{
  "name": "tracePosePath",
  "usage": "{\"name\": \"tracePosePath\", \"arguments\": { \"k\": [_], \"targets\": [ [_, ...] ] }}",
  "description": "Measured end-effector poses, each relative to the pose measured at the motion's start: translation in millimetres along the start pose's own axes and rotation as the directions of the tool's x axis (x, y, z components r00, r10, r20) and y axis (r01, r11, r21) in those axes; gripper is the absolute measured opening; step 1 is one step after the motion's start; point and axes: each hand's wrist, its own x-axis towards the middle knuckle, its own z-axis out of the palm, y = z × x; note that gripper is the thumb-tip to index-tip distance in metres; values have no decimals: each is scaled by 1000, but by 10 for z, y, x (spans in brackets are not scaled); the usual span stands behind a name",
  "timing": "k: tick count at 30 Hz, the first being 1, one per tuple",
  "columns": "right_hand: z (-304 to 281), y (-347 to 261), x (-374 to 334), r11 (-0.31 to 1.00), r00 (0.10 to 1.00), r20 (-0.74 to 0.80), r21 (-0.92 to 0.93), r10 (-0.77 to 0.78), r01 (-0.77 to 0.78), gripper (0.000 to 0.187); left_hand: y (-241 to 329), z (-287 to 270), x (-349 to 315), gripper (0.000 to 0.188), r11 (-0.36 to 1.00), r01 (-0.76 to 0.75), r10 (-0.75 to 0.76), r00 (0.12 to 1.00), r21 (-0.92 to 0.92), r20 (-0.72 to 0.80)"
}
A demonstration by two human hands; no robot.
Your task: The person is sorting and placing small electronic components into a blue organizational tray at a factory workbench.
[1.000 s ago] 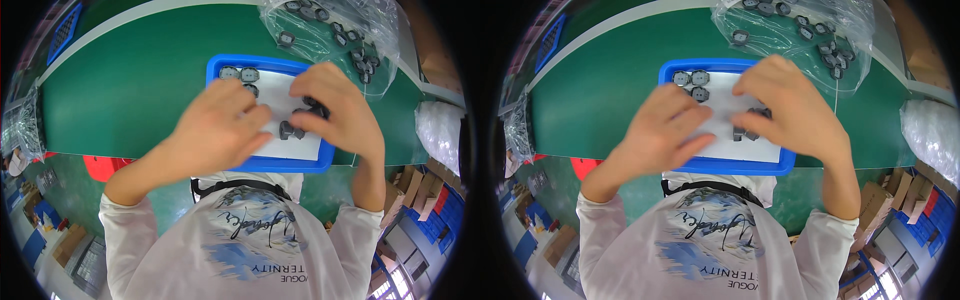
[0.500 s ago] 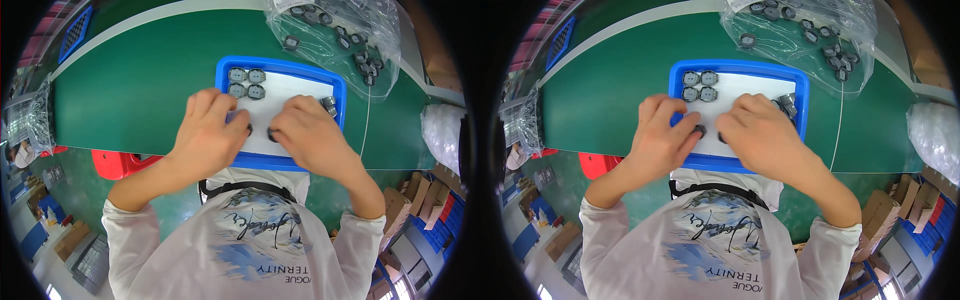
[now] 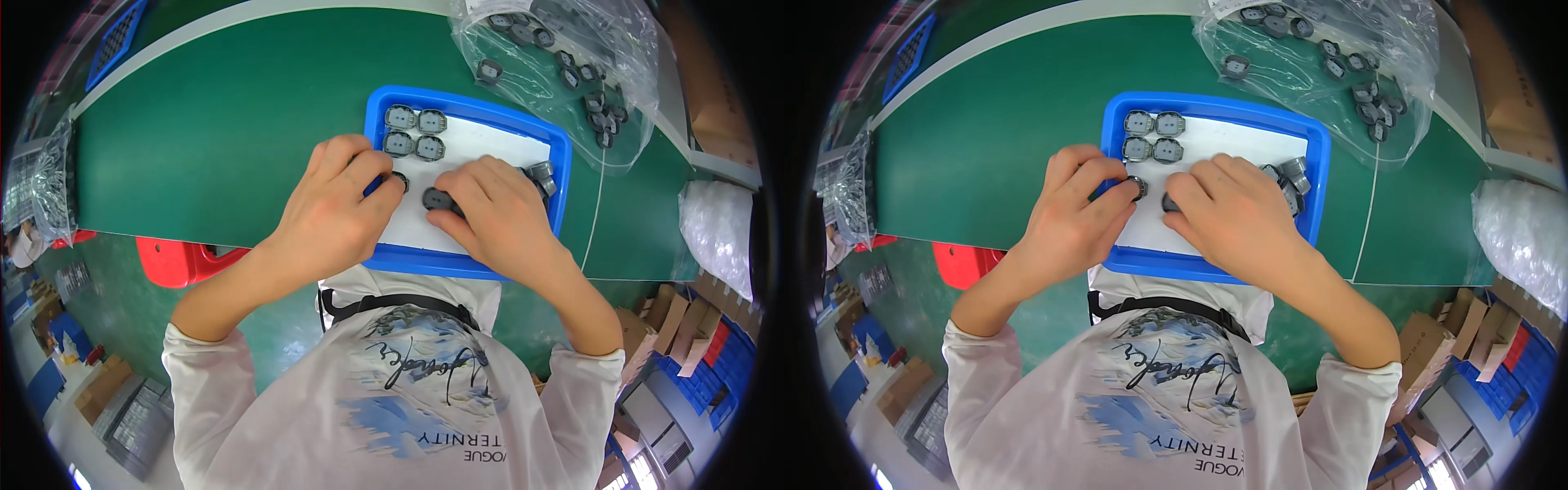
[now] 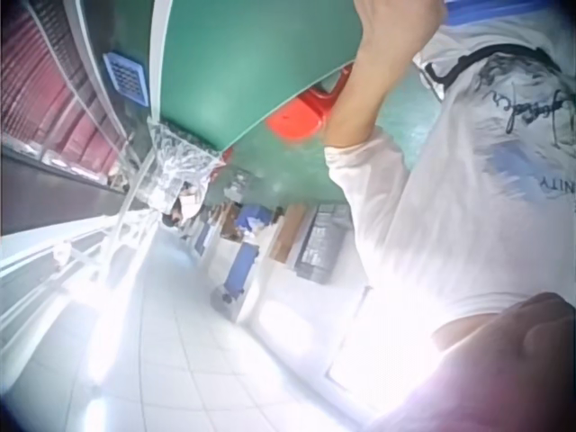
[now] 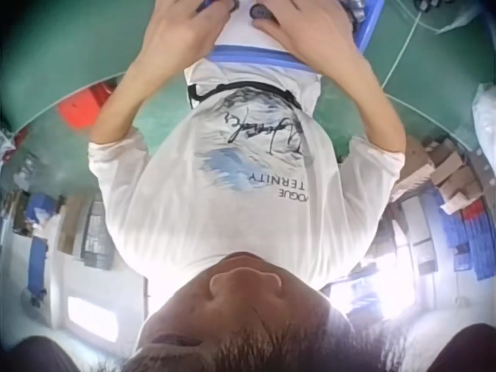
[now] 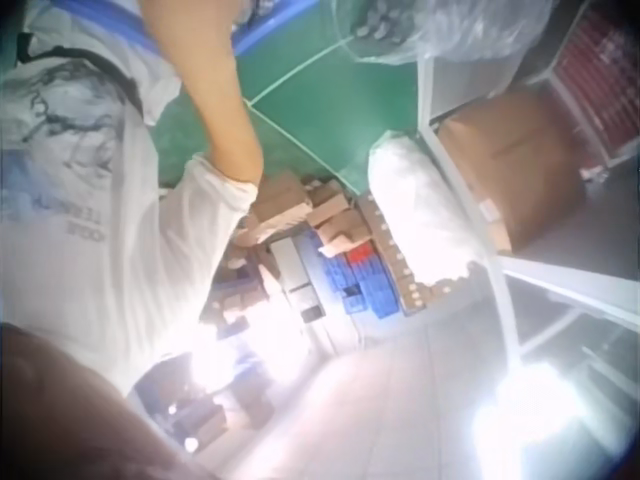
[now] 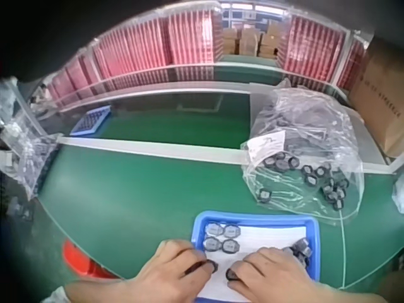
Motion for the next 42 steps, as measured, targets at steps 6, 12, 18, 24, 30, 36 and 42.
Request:
{"name": "tracePosePath", "arguments": {
  "k": [6,12,18,24,30,36,42],
  "targets": [
    [3,21,89,998,997,38,-12,-68,68,23,-6,0,40,20,999,32,-32,999,8,-24],
    [70,53,103,995,997,-56,-90,-55,50,19,-32,14,50,18,999,43,-43,999,-4,-27],
    [114,52,89,993,993,-81,-89,-84,76,16,-48,6,76,16,1000,26,-26,1000,14,-2],
    [142,61,118,995,993,-70,-54,-93,89,18,-51,-14,95,19,1000,18,-18,999,18,27],
    [-128,99,32,989,1000,22,149,15,-18,35,-50,-33,120,21,1000,-8,7,1000,-29,-22],
    [-211,46,-38,994,993,69,47,100,-103,44,185,178,244,22,987,-118,109,991,-110,-81],
    [-402,118,-184,992,989,-118,-68,94,-102,40,286,273,493,33,995,-90,90,996,-43,0]
  ]
}}
